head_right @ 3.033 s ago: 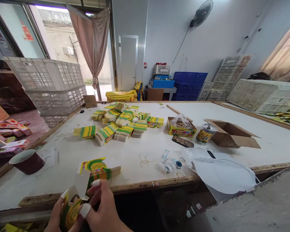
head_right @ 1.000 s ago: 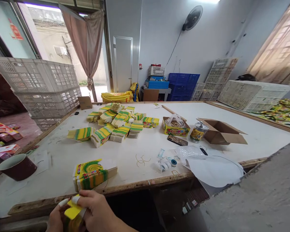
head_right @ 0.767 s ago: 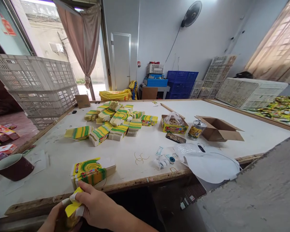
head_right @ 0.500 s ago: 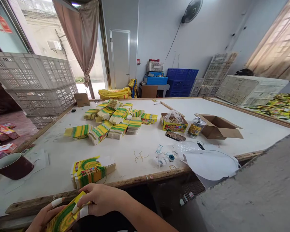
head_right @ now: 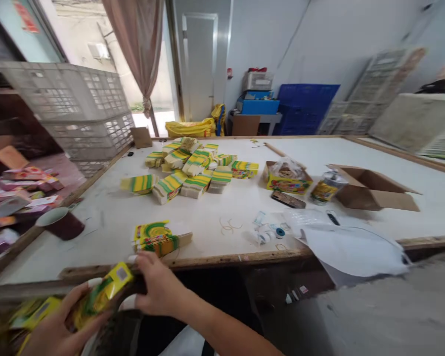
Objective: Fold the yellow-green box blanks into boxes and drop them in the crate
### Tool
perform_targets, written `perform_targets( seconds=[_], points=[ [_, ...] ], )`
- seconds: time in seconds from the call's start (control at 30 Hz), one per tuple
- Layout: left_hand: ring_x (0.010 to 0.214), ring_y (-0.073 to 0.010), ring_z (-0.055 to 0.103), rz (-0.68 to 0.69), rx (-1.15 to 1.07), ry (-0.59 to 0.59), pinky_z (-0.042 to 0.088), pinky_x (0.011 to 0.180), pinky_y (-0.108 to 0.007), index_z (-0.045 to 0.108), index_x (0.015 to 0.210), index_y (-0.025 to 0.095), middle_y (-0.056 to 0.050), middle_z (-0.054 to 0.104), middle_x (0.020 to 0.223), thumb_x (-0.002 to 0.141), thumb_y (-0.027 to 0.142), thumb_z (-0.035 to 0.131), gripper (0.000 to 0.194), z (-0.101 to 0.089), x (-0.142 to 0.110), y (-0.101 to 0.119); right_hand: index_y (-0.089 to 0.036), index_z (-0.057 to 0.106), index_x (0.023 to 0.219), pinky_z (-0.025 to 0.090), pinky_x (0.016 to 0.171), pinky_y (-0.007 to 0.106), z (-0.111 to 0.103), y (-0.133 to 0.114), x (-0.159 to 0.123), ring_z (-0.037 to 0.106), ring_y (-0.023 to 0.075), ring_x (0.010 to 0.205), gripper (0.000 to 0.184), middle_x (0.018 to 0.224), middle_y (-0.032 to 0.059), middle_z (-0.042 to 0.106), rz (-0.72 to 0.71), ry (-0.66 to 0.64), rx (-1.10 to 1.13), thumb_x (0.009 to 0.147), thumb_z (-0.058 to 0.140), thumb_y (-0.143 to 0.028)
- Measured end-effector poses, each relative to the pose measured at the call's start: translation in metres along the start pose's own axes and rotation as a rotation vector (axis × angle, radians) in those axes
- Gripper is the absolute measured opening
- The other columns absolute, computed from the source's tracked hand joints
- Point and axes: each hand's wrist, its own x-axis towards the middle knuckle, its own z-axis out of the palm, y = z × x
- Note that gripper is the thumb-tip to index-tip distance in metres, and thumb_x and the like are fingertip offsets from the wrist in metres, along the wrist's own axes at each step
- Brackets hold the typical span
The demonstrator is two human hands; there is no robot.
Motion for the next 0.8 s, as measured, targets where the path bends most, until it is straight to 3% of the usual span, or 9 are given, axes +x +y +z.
perform_targets(
  seconds=[0.07, 0.13, 0.23, 0.3, 0.43, 0.63, 0.73, 0.8],
  points=[
    [0.087, -0.0319, 0.069, -0.115, 0.242, 0.124, 0.058, 0.073, -0.041, 0.059, 0.101, 0.018, -0.011, 0.070, 0.098, 0.070, 0.064, 0.056, 0.056, -0.034, -0.008, -0.014, -0.014, 0.059, 0.110, 0.050, 0.090, 0.034, -0.010, 0.005, 0.003, 0.062, 0.0218, 0.104, 0.045, 0.111, 0.0112, 0.065, 0.061, 0.065, -0.058, 0.068, 0.075, -0.021],
    [0.113, -0.0444, 0.057, -0.267, 0.479, 0.301, 0.051, 0.086, -0.055, 0.057, 0.102, 0.010, -0.021, 0.059, 0.119, 0.074, 0.068, 0.047, 0.065, -0.062, -0.020, -0.022, -0.018, 0.062, 0.099, 0.052, 0.085, 0.032, -0.023, 0.018, 0.008, 0.065, 0.0191, 0.093, 0.025, 0.097, 0.0053, 0.069, 0.175, 0.171, -0.218, 0.074, 0.066, -0.015],
    [0.128, -0.0499, 0.040, -0.400, 0.534, 0.439, 0.040, 0.098, -0.061, 0.054, 0.108, 0.005, -0.028, 0.048, 0.130, 0.072, 0.074, 0.043, 0.078, -0.075, -0.031, -0.017, -0.017, 0.061, 0.100, 0.050, 0.086, 0.037, -0.037, 0.038, 0.019, 0.064, 0.0210, 0.093, 0.025, 0.099, 0.0087, 0.068, 0.222, 0.221, -0.274, 0.079, 0.053, -0.008],
    [0.124, -0.0463, 0.045, -0.364, 0.366, 0.464, 0.040, 0.101, -0.059, 0.055, 0.106, 0.007, -0.026, 0.055, 0.120, 0.067, 0.078, 0.042, 0.082, -0.063, -0.029, -0.008, -0.017, 0.060, 0.103, 0.049, 0.086, 0.039, -0.041, 0.046, 0.028, 0.063, 0.0238, 0.095, 0.027, 0.101, 0.0104, 0.067, 0.232, 0.212, -0.321, 0.078, 0.052, -0.008],
    [0.118, -0.0331, 0.053, -0.217, -0.041, 0.256, 0.045, 0.099, -0.049, 0.057, 0.112, 0.017, -0.015, 0.059, 0.120, 0.071, 0.063, 0.055, 0.062, -0.019, -0.011, 0.015, -0.018, 0.061, 0.099, 0.046, 0.086, 0.043, -0.039, 0.052, 0.041, 0.060, 0.0281, 0.095, 0.028, 0.097, 0.0117, 0.067, 0.276, 0.178, -0.434, 0.074, 0.058, -0.007],
    [0.107, -0.0282, 0.060, -0.205, -0.385, 0.093, 0.049, 0.093, -0.045, 0.062, 0.108, 0.020, -0.010, 0.064, 0.113, 0.071, 0.047, 0.066, 0.047, 0.018, -0.001, 0.049, -0.021, 0.055, 0.094, 0.047, 0.083, 0.039, -0.040, 0.054, 0.046, 0.059, 0.0247, 0.089, 0.031, 0.090, 0.0067, 0.064, 0.298, 0.187, -0.475, 0.068, 0.058, -0.005],
    [0.107, -0.0286, 0.061, -0.298, -0.720, 0.055, 0.049, 0.090, -0.043, 0.061, 0.115, 0.020, -0.012, 0.066, 0.114, 0.067, 0.045, 0.074, 0.056, 0.037, -0.006, 0.064, -0.020, 0.049, 0.100, 0.049, 0.069, 0.035, -0.032, 0.042, 0.037, 0.059, 0.0215, 0.074, 0.036, 0.081, 0.0037, 0.061, 0.266, 0.234, -0.425, 0.067, 0.052, -0.006],
    [0.110, -0.0315, 0.060, -0.345, -1.079, 0.139, 0.050, 0.087, -0.041, 0.057, 0.122, 0.020, -0.015, 0.064, 0.121, 0.059, 0.048, 0.081, 0.073, 0.054, -0.010, 0.074, -0.022, 0.047, 0.101, 0.048, 0.057, 0.028, -0.017, 0.035, 0.024, 0.057, 0.0168, 0.059, 0.035, 0.069, -0.0029, 0.057, 0.231, 0.244, -0.215, 0.068, 0.053, -0.013]
  ],
)
